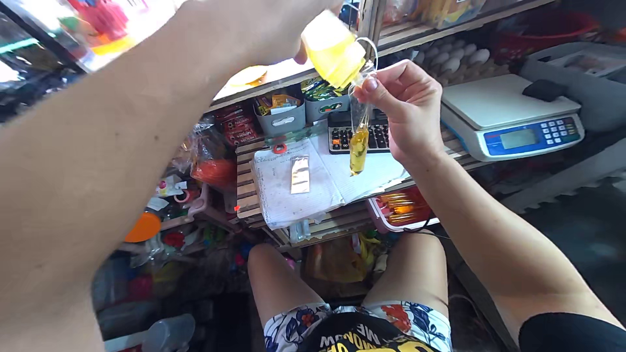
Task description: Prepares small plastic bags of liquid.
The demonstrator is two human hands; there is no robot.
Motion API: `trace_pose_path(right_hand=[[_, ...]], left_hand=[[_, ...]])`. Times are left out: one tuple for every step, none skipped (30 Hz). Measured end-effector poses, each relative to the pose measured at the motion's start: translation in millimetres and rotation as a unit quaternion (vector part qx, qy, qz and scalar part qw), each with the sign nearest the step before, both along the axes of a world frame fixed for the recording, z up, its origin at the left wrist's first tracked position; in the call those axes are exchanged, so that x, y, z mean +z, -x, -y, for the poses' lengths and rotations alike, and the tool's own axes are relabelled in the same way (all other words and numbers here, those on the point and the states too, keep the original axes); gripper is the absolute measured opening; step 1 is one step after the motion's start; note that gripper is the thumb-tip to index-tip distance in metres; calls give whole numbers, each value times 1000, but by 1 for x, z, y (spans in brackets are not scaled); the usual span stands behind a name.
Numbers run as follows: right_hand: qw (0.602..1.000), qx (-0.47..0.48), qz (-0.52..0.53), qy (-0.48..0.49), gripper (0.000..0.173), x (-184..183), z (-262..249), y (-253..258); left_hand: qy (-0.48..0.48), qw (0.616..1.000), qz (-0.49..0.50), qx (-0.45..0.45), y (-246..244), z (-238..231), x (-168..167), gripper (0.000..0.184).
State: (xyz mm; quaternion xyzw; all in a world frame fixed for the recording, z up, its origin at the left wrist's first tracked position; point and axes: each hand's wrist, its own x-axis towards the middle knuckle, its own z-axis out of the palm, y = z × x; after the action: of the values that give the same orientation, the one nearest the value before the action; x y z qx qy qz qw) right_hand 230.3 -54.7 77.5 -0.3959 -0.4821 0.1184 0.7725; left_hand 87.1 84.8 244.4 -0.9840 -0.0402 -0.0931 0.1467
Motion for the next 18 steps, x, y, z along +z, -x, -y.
trace_pose_path(right_hand=[[1000,-5,3,3,6,0,2,-1],[1000,-10,3,3,6,-1,5,-3],[1000,-13,1,1,6,-1,7,-4],[1000,-17,-1,-1,6,0,11,-5],[1000,-22,-1,-1,6,1,15,-5],[1000,-27,0,0,6,2,21,-4],[1000,-28,7,2,6,3,28,-2],[1000,-27,15,4,6,2,37,0],[999,-27,17,1,6,-1,46,1],[999,-31,15,-5,7,-5,54,3],[999,-37,11,-11,6,-9,63,3],[999,-43,6,-16,5,-13,71,4],[999,-46,2,-19,4,-18,80,6],[999,-45,-2,-24,3,-24,89,8],[999,-40,-2,-28,4,-29,97,12],[999,-34,-1,-26,6,-36,105,17],[999,-26,2,-20,7,-44,114,23],[1000,-13,7,-9,9,-53,122,27]], left_hand=[[-5,1000,6,8,3,-1,-4,38],[5,1000,18,12,5,-5,-12,40],[24,999,34,17,8,-8,-22,43],[73,996,48,31,10,-9,-35,48],[141,987,61,42,11,-9,-49,51],[220,971,74,50,11,-9,-63,54],[297,949,88,56,9,-10,-76,55],[374,919,109,60,5,-11,-87,57],[441,884,141,66,0,-14,-95,61],[495,847,180,74,-7,-19,-101,66],[531,813,226,79,-15,-25,-104,69],[547,786,276,78,-24,-35,-106,70],[549,770,318,74,-34,-47,-106,71],[541,762,348,69,-45,-61,-105,72],[535,757,369,66,-55,-75,-104,74],[525,756,385,67,-66,-88,-103,77],[516,756,396,70,-76,-100,-103,79],[509,756,404,75,-86,-111,-105,82]])
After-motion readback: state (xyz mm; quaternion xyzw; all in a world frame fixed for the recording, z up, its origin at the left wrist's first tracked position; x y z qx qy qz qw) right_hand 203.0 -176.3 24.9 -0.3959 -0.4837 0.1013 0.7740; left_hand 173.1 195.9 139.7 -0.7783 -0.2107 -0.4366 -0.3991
